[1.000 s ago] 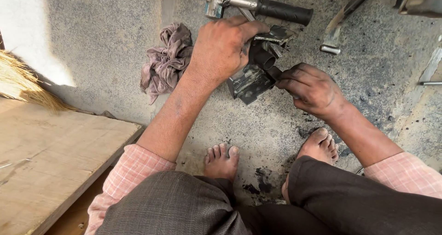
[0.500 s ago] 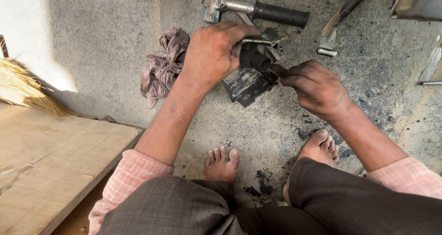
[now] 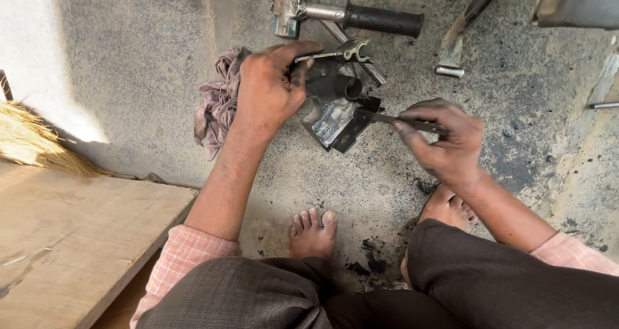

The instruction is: The person crouches beside a motorcycle on a concrete floor and works on the footrest and brake lever area. They pick up a removed black plastic side cover, hold it on their lap, and repeatedly scrape and clean its surface with a small hand tool, then continue working on the motorcycle parts.

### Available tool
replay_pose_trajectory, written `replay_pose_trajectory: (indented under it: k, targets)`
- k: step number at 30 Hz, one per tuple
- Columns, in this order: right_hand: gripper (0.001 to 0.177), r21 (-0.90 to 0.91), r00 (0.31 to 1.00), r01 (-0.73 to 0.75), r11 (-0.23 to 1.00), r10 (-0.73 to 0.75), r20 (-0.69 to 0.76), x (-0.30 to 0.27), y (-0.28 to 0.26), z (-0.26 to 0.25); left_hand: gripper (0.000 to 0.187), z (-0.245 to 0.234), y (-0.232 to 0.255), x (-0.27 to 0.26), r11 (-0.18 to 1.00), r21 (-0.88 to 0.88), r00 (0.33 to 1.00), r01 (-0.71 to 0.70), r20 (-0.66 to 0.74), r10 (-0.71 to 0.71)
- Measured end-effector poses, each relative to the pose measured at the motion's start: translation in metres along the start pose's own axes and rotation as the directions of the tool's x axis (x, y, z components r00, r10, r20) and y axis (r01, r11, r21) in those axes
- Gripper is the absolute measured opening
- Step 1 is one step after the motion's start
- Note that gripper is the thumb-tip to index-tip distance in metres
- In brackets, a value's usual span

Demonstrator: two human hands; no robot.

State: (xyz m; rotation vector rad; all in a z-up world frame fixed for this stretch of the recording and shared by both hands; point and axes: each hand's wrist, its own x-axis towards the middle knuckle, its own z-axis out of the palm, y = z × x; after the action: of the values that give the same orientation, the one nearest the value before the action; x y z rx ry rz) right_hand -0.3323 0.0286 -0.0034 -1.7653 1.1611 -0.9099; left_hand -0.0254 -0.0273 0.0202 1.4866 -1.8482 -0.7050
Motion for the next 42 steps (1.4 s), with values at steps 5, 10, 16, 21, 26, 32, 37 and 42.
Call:
replay_pose_trajectory:
  k: [5,10,16,21,26,32,37,42]
  targets:
    - [0.017,-0.117,0.975,0.223,0.968,-0.222,0.018,0.017,-0.014,0.024,0.023,0.007,0.002,0.001,0.969,0.078,0.965,0.235,0.1,-0.242]
    - [0.018,-0.333,0.938,0.347,0.877,-0.331,0.106,0.022,-0.003,0.036,0.025,0.009,0.011,-0.001,0.978,0.068,0.978,0.199,0.051,-0.203]
    - [0.021,-0.419,0.967,0.253,0.872,-0.244,0.078,0.021,-0.031,0.043,0.025,0.013,0.012,-0.009,0.982,0.045,0.983,0.184,-0.029,-0.183]
    - [0.008,-0.269,0.992,0.082,0.96,-0.052,0.116,-0.013,0.01,0.057,0.025,0.016,0.006,-0.016,0.991,0.063,0.991,0.12,-0.075,-0.115]
    - [0.013,-0.311,0.989,0.149,0.939,-0.149,0.023,0.02,-0.022,0.033,0.024,0.009,0.015,-0.012,0.967,0.018,0.966,0.256,-0.036,-0.255]
    - [0.013,-0.345,0.965,0.253,0.904,-0.209,0.16,-0.011,0.024,0.049,0.026,0.014,0.004,-0.021,0.972,-0.008,0.969,0.234,-0.084,-0.234]
    - [0.014,-0.304,0.943,0.316,0.899,-0.263,0.203,0.002,0.013,0.055,0.025,0.019,-0.006,-0.026,0.973,-0.054,0.965,0.225,-0.122,-0.23]
    - [0.015,-0.35,0.962,0.269,0.897,-0.236,0.137,0.01,-0.004,0.051,0.023,0.022,-0.005,-0.04,0.93,-0.1,0.921,0.353,-0.136,-0.364]
